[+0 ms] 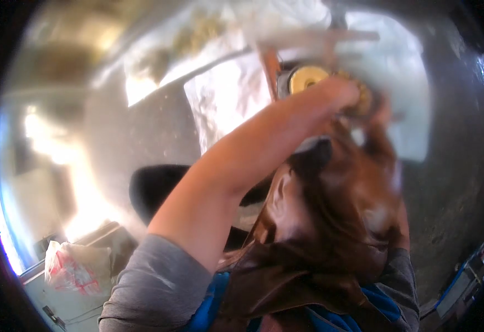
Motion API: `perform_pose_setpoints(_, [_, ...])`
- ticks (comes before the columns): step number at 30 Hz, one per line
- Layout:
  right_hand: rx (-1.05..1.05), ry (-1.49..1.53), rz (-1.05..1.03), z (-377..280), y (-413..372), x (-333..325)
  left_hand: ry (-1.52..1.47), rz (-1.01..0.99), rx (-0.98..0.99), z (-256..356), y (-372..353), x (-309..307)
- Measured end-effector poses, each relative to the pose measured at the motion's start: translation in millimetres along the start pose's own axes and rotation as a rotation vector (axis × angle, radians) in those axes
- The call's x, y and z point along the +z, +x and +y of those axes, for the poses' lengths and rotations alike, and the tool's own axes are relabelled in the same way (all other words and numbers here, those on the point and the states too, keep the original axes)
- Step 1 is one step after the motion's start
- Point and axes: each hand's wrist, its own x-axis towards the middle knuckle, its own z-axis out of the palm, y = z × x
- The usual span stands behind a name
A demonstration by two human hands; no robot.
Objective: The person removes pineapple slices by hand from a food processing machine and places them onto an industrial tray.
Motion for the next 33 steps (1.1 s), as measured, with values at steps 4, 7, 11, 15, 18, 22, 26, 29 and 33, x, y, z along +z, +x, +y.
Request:
perform_pose_setpoints(4, [-0.063, -0.020, 0.032, 7.3, 5.4, -6.7, -0.093, 0.140, 0.045, 10.3, -3.8, 1.5])
perform_pose_setpoints(7, [-0.058, -0.085, -0.103, 7.8, 12.8, -18.5, -0.113, 0.210, 0.058, 13.0, -19.5, 8.4])
perform_pose_setpoints(11, [0.050, -0.047, -0.028, 13.0, 20.8, -24.7, -0.057, 0.186, -0.003, -4.0, -42.6, 33.4])
perform_pose_setpoints(15, [0.102, 0.026, -0.073, 18.3, 61.9, -52.7, -0.148, 0.287, 0.020, 13.7, -33.1, 9.8])
perform_pose_setpoints(18, [0.089, 0.058, -0.070, 14.2, 32.3, -31.3, -0.358, 0.402, 0.009, 29.8, -22.7, -18.0])
perform_pose_setpoints(22, [-0.022, 0.028, -0.063, 9.1, 2.4, -0.2, -1.263, 0.277, -0.094, 2.7, -16.5, -51.4])
perform_pose_setpoints(26, [-0.084, 0.011, -0.083, 5.4, 9.7, -7.9, -1.629, 0.540, 0.084, -9.2, -10.8, -43.3])
perform_pose_setpoints(29, [-0.078, 0.042, -0.056, 9.2, 21.2, -15.6, -2.027, 0.438, 0.062, -4.3, -26.6, -58.6])
perform_pose_setpoints(33, [-0.075, 0.001, -0.099, 2.0, -0.5, -0.9, -2.214, 0.418, 0.000, 8.9, -27.0, -56.2])
